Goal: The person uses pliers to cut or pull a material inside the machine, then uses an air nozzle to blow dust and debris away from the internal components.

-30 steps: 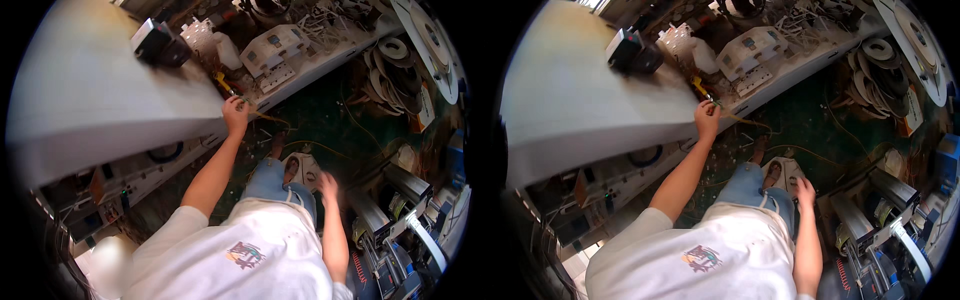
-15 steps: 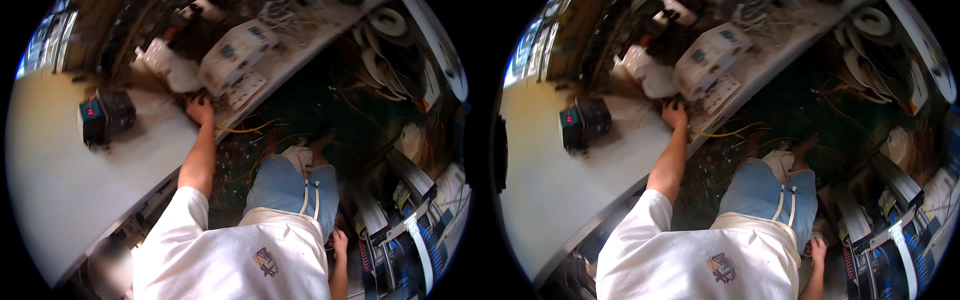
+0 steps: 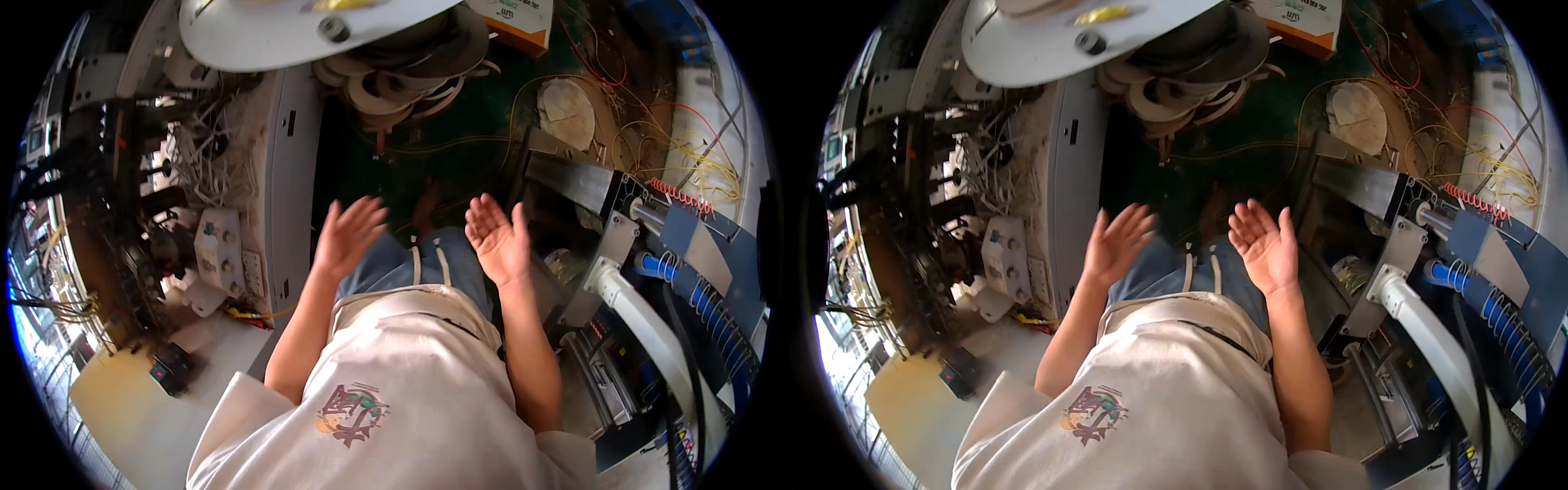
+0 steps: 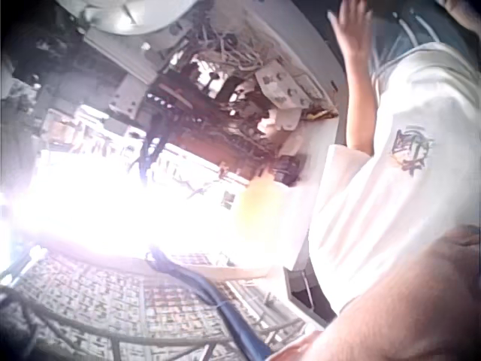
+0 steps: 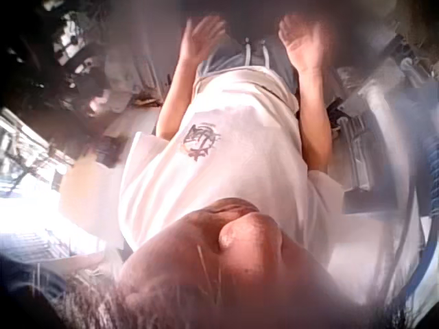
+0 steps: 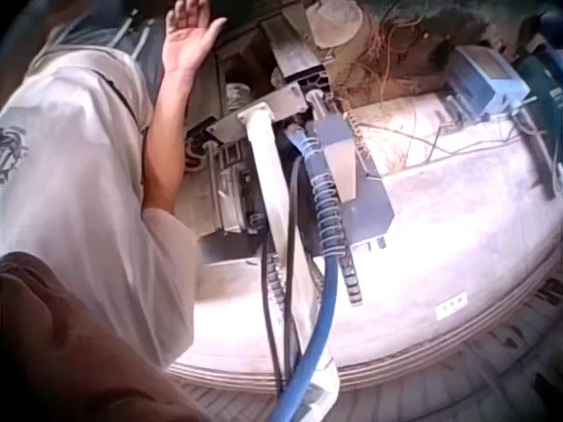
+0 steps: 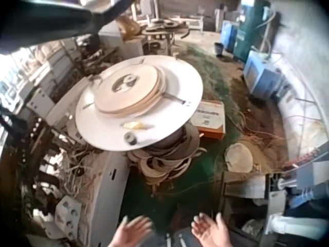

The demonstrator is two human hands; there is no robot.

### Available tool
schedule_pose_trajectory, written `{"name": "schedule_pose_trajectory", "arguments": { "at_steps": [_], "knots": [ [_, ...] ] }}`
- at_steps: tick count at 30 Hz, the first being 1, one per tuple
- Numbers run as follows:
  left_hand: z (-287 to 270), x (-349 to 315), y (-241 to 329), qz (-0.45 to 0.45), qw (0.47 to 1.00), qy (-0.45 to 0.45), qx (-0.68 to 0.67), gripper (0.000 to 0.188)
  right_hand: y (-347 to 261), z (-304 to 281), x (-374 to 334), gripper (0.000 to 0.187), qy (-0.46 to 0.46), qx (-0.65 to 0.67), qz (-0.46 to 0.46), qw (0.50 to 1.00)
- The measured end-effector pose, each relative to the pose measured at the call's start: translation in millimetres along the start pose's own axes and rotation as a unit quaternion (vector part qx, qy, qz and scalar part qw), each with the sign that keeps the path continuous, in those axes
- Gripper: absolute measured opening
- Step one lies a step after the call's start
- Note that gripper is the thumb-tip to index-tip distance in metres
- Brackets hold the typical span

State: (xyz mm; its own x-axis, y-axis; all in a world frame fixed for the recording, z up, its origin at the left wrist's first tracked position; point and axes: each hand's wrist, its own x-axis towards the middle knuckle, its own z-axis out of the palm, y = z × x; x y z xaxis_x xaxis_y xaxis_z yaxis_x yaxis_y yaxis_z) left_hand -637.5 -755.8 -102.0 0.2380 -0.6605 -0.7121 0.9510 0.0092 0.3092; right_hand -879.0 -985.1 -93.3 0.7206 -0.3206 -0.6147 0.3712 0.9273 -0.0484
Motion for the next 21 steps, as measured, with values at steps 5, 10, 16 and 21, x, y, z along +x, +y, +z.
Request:
{"name": "schedule_pose_trajectory", "arguments": {
  "at_steps": [5,10,16,21],
  "knots": [
    [265,131,33,-0.103,0.969,-0.217,-0.054,0.076,-118,158,33,0.069,-0.103,-0.011,-0.149,0.983],
    [404,270,22,-0.113,0.974,-0.194,-0.038,0.055,-228,236,101,0.053,-0.026,-0.421,-0.407,0.81],
    [634,343,36,-0.114,0.957,-0.198,0.178,0.059,-442,179,216,0.054,0.183,-0.565,-0.384,0.707],
    [813,402,30,0.132,0.796,-0.471,0.357,0.036,-602,192,221,0.062,0.215,-0.204,-0.291,0.91]
  ]
}}
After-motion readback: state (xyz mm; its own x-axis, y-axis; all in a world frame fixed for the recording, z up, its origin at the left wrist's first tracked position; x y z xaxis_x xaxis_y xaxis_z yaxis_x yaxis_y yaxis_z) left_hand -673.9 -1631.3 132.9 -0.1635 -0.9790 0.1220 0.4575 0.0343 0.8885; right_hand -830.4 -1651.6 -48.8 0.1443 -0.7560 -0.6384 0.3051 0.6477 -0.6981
